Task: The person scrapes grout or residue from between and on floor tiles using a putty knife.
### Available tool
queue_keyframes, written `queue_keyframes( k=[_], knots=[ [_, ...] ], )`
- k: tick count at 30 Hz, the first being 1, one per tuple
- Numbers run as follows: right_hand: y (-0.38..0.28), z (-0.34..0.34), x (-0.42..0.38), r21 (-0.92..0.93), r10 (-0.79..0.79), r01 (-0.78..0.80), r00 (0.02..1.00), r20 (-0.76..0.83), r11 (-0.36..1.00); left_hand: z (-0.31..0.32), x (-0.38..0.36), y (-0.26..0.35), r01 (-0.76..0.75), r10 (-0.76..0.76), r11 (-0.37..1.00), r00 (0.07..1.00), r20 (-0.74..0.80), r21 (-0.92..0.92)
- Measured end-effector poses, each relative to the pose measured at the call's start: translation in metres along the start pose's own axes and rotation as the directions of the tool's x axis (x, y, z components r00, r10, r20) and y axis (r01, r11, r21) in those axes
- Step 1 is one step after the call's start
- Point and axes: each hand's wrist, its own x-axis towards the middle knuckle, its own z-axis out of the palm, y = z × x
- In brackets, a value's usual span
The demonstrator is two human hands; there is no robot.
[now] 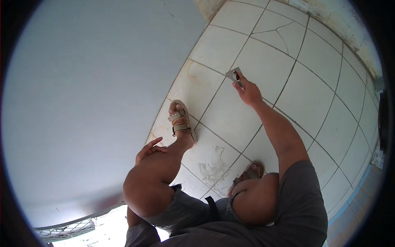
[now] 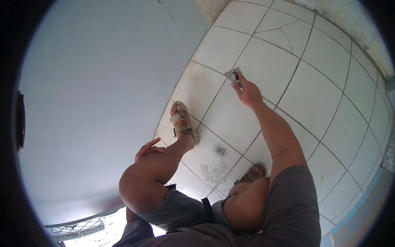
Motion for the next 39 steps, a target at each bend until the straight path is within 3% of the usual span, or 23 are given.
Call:
queue_keyframes(
  k=[2, 4, 6, 8, 9, 10, 11, 12, 14, 16, 17, 19, 21, 23, 25, 27, 28, 29, 31, 32, 34, 36, 39],
  knots=[
    [0.002, 0.0, 0.001, 0.023, -0.002, 0.002, 1.0, -0.021, 1.0, 0.018, -0.031, 0.01, 0.064, -0.074, 0.992, 0.993, -0.097, -0.105],
    [0.009, -0.001, 0.001, 0.003, -0.034, 0.034, 0.998, -0.052, 0.999, 0.025, -0.056, 0.003, 0.169, -0.161, 0.979, 0.984, -0.069, 0.114],
    [0.011, -0.018, -0.001, -0.06, 0.025, -0.028, 0.998, -0.058, 0.998, -0.034, -0.061, -0.081, 0.132, -0.123, 0.988, 0.987, -0.1, 0.086],
    [0.026, -0.024, -0.003, -0.066, 0.055, -0.064, 0.99, -0.132, 0.996, -0.05, -0.056, -0.1, 0.109, -0.101, 0.992, 0.988, -0.121, 0.061],
    [0.029, -0.033, -0.007, 0.002, 0.123, -0.126, 0.968, -0.218, 0.992, -0.034, -0.056, -0.091, -0.079, 0.166, 0.875, 0.976, -0.143, 0.477],
    [0.032, -0.044, -0.013, 0.065, 0.177, -0.165, 0.936, -0.305, 0.984, -0.027, -0.052, -0.093, -0.225, 0.427, 0.567, 0.903, -0.05, 0.793],
    [0.04, -0.051, -0.02, 0.044, 0.18, -0.175, 0.934, -0.308, 0.984, -0.033, -0.044, -0.095, -0.231, 0.419, 0.581, 0.907, -0.044, 0.78],
    [0.051, -0.06, -0.025, 0.032, 0.193, -0.194, 0.918, -0.346, 0.981, -0.045, -0.033, -0.092, -0.217, 0.376, 0.723, 0.92, -0.11, 0.656],
    [0.068, -0.08, -0.04, -0.024, 0.18, -0.208, 0.896, -0.406, 0.978, -0.077, -0.014, -0.078, -0.164, 0.252, 0.923, 0.942, -0.224, 0.348],
    [0.095, -0.094, -0.053, -0.04, 0.136, -0.174, 0.875, -0.464, 0.984, -0.101, 0.003, -0.056, -0.109, 0.107, 0.994, 0.949, -0.296, 0.007],
    [0.09, -0.106, -0.065, -0.058, 0.211, -0.265, 0.865, -0.455, 0.963, -0.105, 0.009, -0.044, -0.117, 0.112, 0.993, 0.949, -0.296, 0.002],
    [0.09, -0.119, -0.088, -0.104, 0.197, -0.273, 0.866, -0.46, 0.957, -0.092, 0.007, 0.006, -0.231, 0.354, 0.861, 0.912, -0.208, 0.453],
    [0.101, -0.128, -0.105, -0.15, 0.191, -0.288, 0.866, -0.462, 0.946, -0.038, -0.008, 0.066, -0.354, 0.468, 0.79, 0.875, -0.121, 0.501],
    [0.113, -0.131, -0.122, -0.255, 0.089, -0.225, 0.886, -0.455, 0.94, -0.005, -0.014, 0.104, -0.539, 0.569, 0.631, 0.811, 0.14, 0.558],
    [0.093, -0.138, -0.135, -0.227, 0.144, -0.26, 0.893, -0.426, 0.939, 0.031, -0.013, 0.123, -0.679, 0.526, 0.428, 0.723, 0.447, 0.596],
    [0.075, -0.149, -0.147, -0.231, 0.196, -0.308, 0.892, -0.407, 0.923, 0.065, -0.007, 0.125, -0.781, 0.375, 0.334, 0.623, 0.686, 0.527],
    [0.075, -0.154, -0.145, -0.284, 0.064, -0.201, 0.902, -0.427, 0.938, 0.073, 0.001, 0.121, -0.831, 0.278, 0.309, 0.544, 0.792, 0.462],
    [0.078, -0.161, -0.155, -0.343, -0.044, -0.122, 0.897, -0.439, 0.931, 0.07, 0.006, 0.112, -0.839, 0.248, 0.338, 0.515, 0.82, 0.425],
    [-0.004, -0.193, -0.176, -0.342, 0.287, -0.398, 0.898, -0.333, 0.851, 0.06, 0.02, 0.084, -0.708, 0.068, 0.247, 0.694, 0.716, 0.662],
    [-0.032, -0.207, -0.187, -0.395, 0.323, -0.428, 0.896, -0.305, 0.813, 0.051, 0.022, 0.082, -0.679, 0.034, 0.123, 0.732, 0.681, 0.724],
    [-0.057, -0.215, -0.215, -0.441, 0.389, -0.494, 0.867, -0.312, 0.749, 0.026, 0.033, 0.082, -0.625, -0.04, 0.198, 0.765, 0.643, 0.756],
    [-0.061, -0.216, -0.243, -0.467, 0.293, -0.399, 0.913, -0.285, 0.789, 0.034, 0.04, 0.092, -0.695, -0.038, 0.271, 0.684, 0.728, 0.667],
    [0.01, -0.175, -0.333, -0.471, 0.422, -0.47, 0.882, -0.212, 0.746, 0.085, 0.047, 0.098, -0.733, -0.117, 0.352, 0.583, 0.804, 0.582]
  ],
)
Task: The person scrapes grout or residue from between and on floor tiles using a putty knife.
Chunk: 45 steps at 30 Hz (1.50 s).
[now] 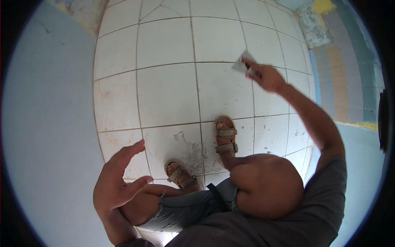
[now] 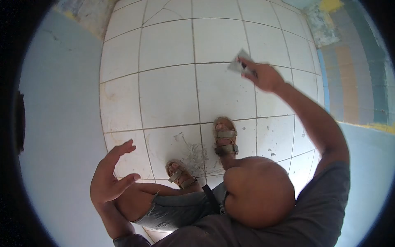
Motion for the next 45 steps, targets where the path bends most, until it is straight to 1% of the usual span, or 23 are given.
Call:
queue_keyframes(
  k=[2, 3, 5, 9, 11, 13, 16, 18, 21, 23, 26, 29, 31, 32, 33, 35, 37, 39, 40, 41, 42, 43, 45],
  knots=[
    [0.022, 0.056, -0.038, 0.055, 0.14, -0.147, 0.983, 0.118, 0.988, -0.001, 0.012, 0.012, -0.011, 0.011, 1.0, 0.996, 0.085, -0.004],
    [0.026, 0.088, -0.055, 0.07, 0.231, -0.248, 0.953, 0.194, 0.966, -0.003, 0.014, 0.014, -0.004, -0.019, 0.981, 0.993, 0.12, 0.193],
    [0.023, 0.153, -0.094, 0.195, 0.332, -0.397, 0.896, 0.294, 0.897, -0.007, 0.02, 0.018, -0.006, -0.098, 0.832, 0.982, 0.159, 0.554],
    [-0.018, 0.212, -0.141, 0.286, 0.371, -0.47, 0.865, 0.339, 0.835, 0.0, 0.052, 0.023, -0.063, -0.062, 0.832, 0.977, 0.206, 0.551],
    [-0.023, 0.223, -0.125, 0.32, 0.395, -0.5, 0.854, 0.339, 0.805, 0.013, 0.073, 0.001, -0.04, -0.036, 0.943, 0.975, 0.221, 0.33],
    [-0.02, 0.216, -0.091, 0.366, 0.412, -0.466, 0.884, 0.219, 0.806, 0.023, 0.087, -0.015, -0.025, -0.064, 0.936, 0.969, 0.24, 0.351],
    [-0.009, 0.191, -0.037, 0.342, 0.398, -0.447, 0.894, 0.205, 0.827, 0.027, 0.097, -0.031, 0.035, -0.154, 0.919, 0.949, 0.275, 0.392],
    [-0.002, 0.221, -0.069, 0.303, 0.403, -0.456, 0.887, 0.224, 0.837, 0.019, 0.097, -0.031, 0.059, -0.205, 0.902, 0.93, 0.304, 0.428],
    [-0.021, 0.218, -0.116, 0.254, 0.436, -0.539, 0.823, 0.364, 0.803, 0.01, 0.092, -0.027, 0.002, -0.097, 0.883, 0.979, 0.178, 0.47],
    [-0.023, 0.212, -0.107, 0.163, 0.453, -0.519, 0.832, 0.32, 0.839, 0.0, 0.088, -0.025, 0.059, -0.1, 0.963, 0.984, 0.148, 0.263],
    [0.004, 0.197, -0.058, 0.296, 0.412, -0.462, 0.885, 0.217, 0.836, -0.011, 0.095, -0.027, 0.085, -0.129, 0.959, 0.98, 0.15, 0.269],
    [0.014, 0.205, -0.052, 0.276, 0.385, -0.416, 0.909, 0.162, 0.866, -0.015, 0.101, -0.034, 0.063, -0.097, 0.96, 0.989, 0.11, 0.274],
    [-0.003, 0.22, -0.084, 0.289, 0.44, -0.491, 0.869, 0.225, 0.822, -0.016, 0.101, -0.034, 0.024, -0.05, 0.947, 0.996, 0.075, 0.321],
    [-0.009, 0.225, -0.093, 0.284, 0.442, -0.477, 0.879, 0.18, 0.832, -0.016, 0.099, -0.029, 0.106, -0.127, 0.963, 0.989, 0.07, 0.248],
    [-0.01, 0.23, -0.095, 0.278, 0.438, -0.461, 0.888, 0.142, 0.843, -0.016, 0.094, -0.038, 0.111, -0.129, 0.963, 0.99, 0.06, 0.244],
    [0.005, 0.227, -0.071, 0.272, 0.433, -0.463, 0.886, 0.166, 0.843, -0.02, 0.083, -0.067, 0.131, -0.143, 0.987, 0.978, 0.149, 0.091],
    [0.007, 0.193, -0.037, 0.325, 0.441, -0.478, 0.878, 0.184, 0.816, -0.023, 0.082, -0.08, 0.155, -0.176, 0.979, 0.97, 0.168, 0.13],
    [0.026, 0.196, 0.007, 0.291, 0.407, -0.422, 0.906, 0.112, 0.859, -0.027, 0.089, -0.084, 0.147, -0.17, 0.973, 0.978, 0.118, 0.178],
    [0.028, 0.191, 0.019, 0.265, 0.418, -0.446, 0.895, 0.157, 0.855, -0.025, 0.09, -0.087, 0.159, -0.176, 0.976, 0.979, 0.107, 0.152],
    [0.027, 0.2, 0.012, 0.24, 0.425, -0.461, 0.886, 0.187, 0.854, -0.023, 0.09, -0.09, 0.162, -0.173, 0.979, 0.981, 0.085, 0.127],
    [0.053, 0.251, -0.001, 0.248, 0.371, -0.387, 0.922, 0.108, 0.888, -0.019, 0.089, -0.095, 0.09, -0.1, 0.986, 0.993, 0.065, 0.14],
    [0.028, 0.223, -0.025, 0.212, 0.43, -0.489, 0.862, 0.268, 0.846, -0.017, 0.087, -0.099, 0.025, -0.034, 0.987, 0.998, 0.053, 0.16],
    [0.01, 0.226, -0.068, 0.251, 0.433, -0.501, 0.856, 0.283, 0.828, -0.019, 0.082, -0.084, 0.143, -0.153, 0.979, 0.986, 0.062, 0.145]
  ],
)
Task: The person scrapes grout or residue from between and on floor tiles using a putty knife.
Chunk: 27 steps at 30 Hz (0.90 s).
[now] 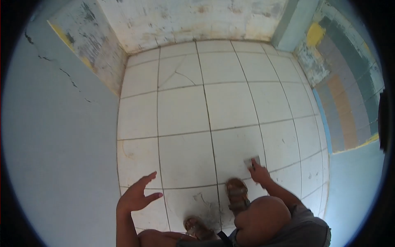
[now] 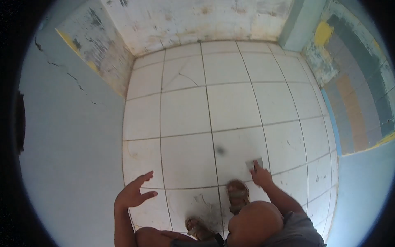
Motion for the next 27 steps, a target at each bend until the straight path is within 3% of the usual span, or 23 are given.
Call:
queue_keyframes(
  k=[1, 4, 7, 8, 9, 11, 12, 14, 15, 19, 22, 24, 25, 27],
  knots=[
    [-0.007, -0.01, 0.011, 0.0, -0.016, 0.016, 1.0, -0.017, 1.0, 0.0, -0.004, -0.001, 0.037, -0.038, 0.996, 0.999, -0.007, -0.086],
    [0.008, -0.009, 0.046, -0.017, -0.045, 0.044, 0.997, -0.06, 0.999, -0.004, -0.009, -0.01, 0.117, -0.118, 0.987, 0.993, 0.004, -0.108],
    [-0.006, -0.044, 0.102, 0.054, -0.119, 0.133, 0.971, -0.206, 0.99, -0.009, 0.006, -0.016, 0.06, -0.059, 0.998, 0.994, -0.089, 0.007],
    [-0.007, -0.039, 0.097, 0.08, -0.12, 0.14, 0.969, -0.216, 0.987, -0.006, 0.005, -0.022, 0.033, -0.028, 0.999, 0.99, -0.141, 0.035],
    [0.001, -0.021, 0.069, 0.095, -0.086, 0.105, 0.979, -0.186, 0.99, -0.002, -0.003, -0.021, 0.043, -0.039, 0.998, 0.995, -0.095, 0.04],
    [0.004, -0.01, 0.03, 0.124, 0.035, -0.024, 0.995, -0.088, 0.992, -0.007, -0.009, -0.015, 0.101, -0.101, 0.995, 0.963, -0.25, -0.014],
    [0.006, -0.01, 0.022, 0.122, 0.044, -0.034, 0.996, -0.082, 0.992, -0.005, -0.013, -0.021, 0.102, -0.103, 0.995, 0.966, -0.239, -0.017],
    [0.014, -0.007, 0.012, 0.055, 0.043, -0.04, 0.998, -0.055, 0.998, 0.001, -0.028, -0.033, 0.195, -0.25, 0.942, 0.95, -0.188, -0.272],
    [0.033, 0.005, 0.036, 0.05, -0.089, 0.099, 0.981, -0.17, 0.994, 0.0, -0.031, -0.029, 0.252, -0.282, 0.943, 0.952, -0.121, -0.219],
    [-0.014, -0.048, 0.083, 0.072, -0.064, 0.078, 0.981, -0.184, 0.994, 0.003, 0.0, -0.033, 0.226, -0.237, 0.967, 0.968, -0.087, -0.121],
    [-0.031, -0.042, 0.065, 0.054, -0.052, 0.06, 0.99, -0.131, 0.997, 0.002, 0.017, -0.021, 0.13, -0.148, 0.983, 0.978, -0.146, -0.127],
    [-0.034, -0.024, 0.025, -0.037, -0.054, 0.055, 0.998, 0.022, 0.998, 0.005, 0.018, -0.017, 0.162, -0.172, 0.983, 0.978, -0.119, -0.09],
    [-0.037, -0.027, 0.03, -0.044, -0.061, 0.062, 0.998, 0.025, 0.997, 0.007, 0.015, -0.023, 0.166, -0.185, 0.973, 0.977, -0.108, -0.159],
    [-0.04, -0.028, 0.041, -0.063, -0.049, 0.051, 0.998, 0.024, 0.997, 0.003, 0.014, -0.022, 0.186, -0.196, 0.975, 0.978, -0.075, -0.125]
  ],
)
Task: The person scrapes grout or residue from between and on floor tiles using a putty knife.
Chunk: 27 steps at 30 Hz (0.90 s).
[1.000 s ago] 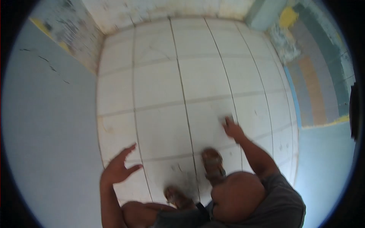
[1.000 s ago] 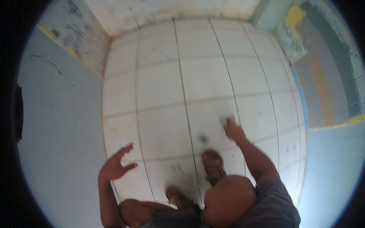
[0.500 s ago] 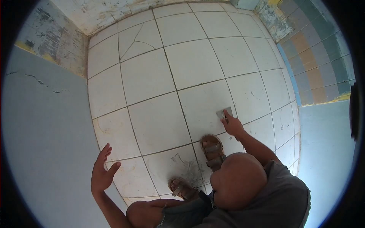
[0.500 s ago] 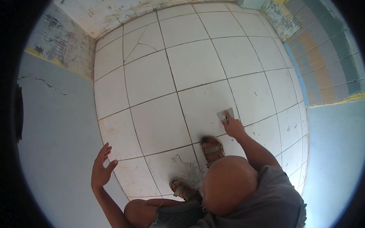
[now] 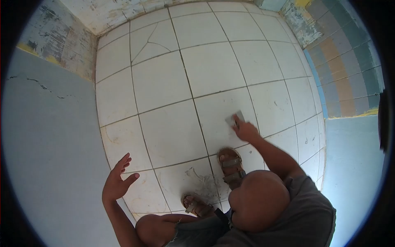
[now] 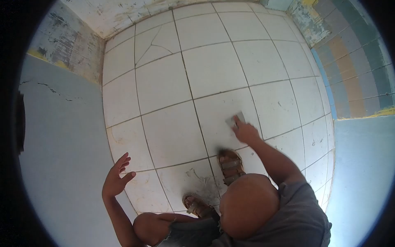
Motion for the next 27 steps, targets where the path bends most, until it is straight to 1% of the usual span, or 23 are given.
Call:
queue_keyframes(
  k=[1, 2, 4, 5, 7, 8, 9, 11, 12, 13, 14, 15, 16, 17, 18, 19, 20, 21, 22, 23, 24, 25, 27],
  knots=[
    [0.001, -0.003, 0.027, -0.003, -0.049, 0.049, 0.997, -0.063, 0.999, 0.0, 0.0, 0.003, 0.003, -0.005, 0.999, 0.999, 0.041, 0.045],
    [-0.013, -0.024, 0.043, 0.017, -0.08, 0.082, 0.991, -0.105, 0.997, 0.002, 0.002, 0.005, 0.009, -0.011, 0.999, 0.999, 0.049, 0.045],
    [-0.029, -0.05, 0.068, 0.071, -0.054, 0.061, 0.994, -0.096, 0.996, 0.005, 0.007, 0.012, -0.055, 0.055, 0.998, 0.998, -0.034, -0.01],
    [-0.033, -0.053, 0.069, 0.09, -0.035, 0.043, 0.995, -0.088, 0.995, 0.005, 0.003, 0.014, -0.056, 0.056, 0.998, 0.998, -0.036, -0.005],
    [-0.025, -0.032, 0.048, 0.059, -0.039, 0.043, 0.996, -0.077, 0.997, 0.001, -0.006, 0.012, -0.114, 0.117, 0.987, 0.993, -0.022, 0.111],
    [-0.025, -0.021, 0.039, 0.017, -0.039, 0.04, 0.997, -0.061, 0.999, 0.0, -0.014, 0.011, -0.071, 0.074, 0.995, 0.996, -0.041, 0.074],
    [-0.038, -0.032, 0.015, -0.01, -0.008, 0.008, 1.0, 0.01, 1.0, -0.003, -0.021, 0.01, -0.068, 0.072, 0.996, 0.996, -0.052, 0.065],
    [-0.043, -0.032, 0.028, -0.021, -0.016, 0.016, 1.0, -0.024, 1.0, -0.006, -0.033, 0.003, 0.034, -0.034, 0.999, 0.998, -0.052, 0.003],
    [-0.043, -0.034, 0.049, 0.01, -0.052, 0.053, 0.997, -0.062, 0.999, -0.01, -0.031, -0.008, -0.046, 0.051, 0.995, 0.998, -0.049, 0.088],
    [-0.044, -0.039, 0.072, 0.05, -0.08, 0.086, 0.992, -0.102, 0.995, -0.009, -0.031, -0.002, -0.031, 0.034, 0.995, 0.999, -0.034, 0.09],
    [-0.063, -0.062, 0.074, 0.112, -0.034, 0.043, 0.996, -0.083, 0.993, -0.009, -0.026, 0.012, -0.051, 0.056, 0.997, 0.995, -0.086, 0.061],
    [-0.057, -0.057, 0.076, 0.112, -0.038, 0.047, 0.996, -0.083, 0.993, -0.008, -0.022, 0.024, -0.076, 0.08, 0.997, 0.986, -0.145, 0.034],
    [-0.049, -0.044, 0.072, 0.07, -0.055, 0.061, 0.996, -0.077, 0.996, -0.006, -0.019, 0.029, -0.111, 0.106, 0.994, 0.982, -0.156, -0.023],
    [-0.042, -0.032, 0.071, 0.03, -0.077, 0.08, 0.994, -0.083, 0.996, -0.007, -0.022, 0.034, -0.117, 0.113, 0.993, 0.98, -0.162, -0.014],
    [-0.033, -0.01, 0.052, 0.014, -0.045, 0.047, 0.995, -0.091, 0.999, -0.009, -0.025, 0.037, -0.126, 0.126, 0.992, 0.981, -0.147, 0.009],
    [-0.035, -0.009, 0.024, 0.029, -0.009, 0.009, 1.0, -0.021, 1.0, -0.009, -0.028, 0.036, -0.129, 0.13, 0.991, 0.984, -0.124, 0.021],
    [-0.041, -0.013, 0.009, 0.035, 0.005, -0.004, 1.0, -0.016, 0.999, -0.008, -0.032, 0.033, -0.114, 0.108, 0.993, 0.984, -0.142, -0.033],
    [-0.045, -0.014, 0.003, 0.039, 0.019, -0.019, 1.0, -0.007, 0.999, -0.009, -0.029, 0.027, -0.112, 0.105, 0.993, 0.985, -0.14, -0.04],
    [-0.043, -0.015, 0.02, 0.033, 0.023, -0.023, 1.0, 0.002, 0.999, -0.012, -0.027, 0.018, -0.113, 0.115, 0.993, 0.984, -0.139, 0.02],
    [-0.041, -0.018, 0.047, 0.053, -0.043, 0.047, 0.997, -0.068, 0.997, -0.012, -0.028, 0.013, -0.109, 0.118, 0.991, 0.985, -0.125, 0.079],
    [-0.038, -0.021, 0.064, 0.073, -0.108, 0.12, 0.983, -0.147, 0.99, -0.011, -0.028, 0.026, -0.076, 0.098, 0.987, 0.983, -0.156, 0.14],
    [-0.042, -0.033, 0.069, 0.07, -0.113, 0.125, 0.981, -0.155, 0.99, -0.007, -0.023, 0.036, -0.08, 0.103, 0.987, 0.981, -0.164, 0.138],
    [-0.053, -0.053, 0.068, 0.094, -0.073, 0.079, 0.995, -0.062, 0.992, -0.004, -0.023, 0.051, -0.215, 0.218, 0.976, 0.959, -0.183, 0.034]
  ],
)
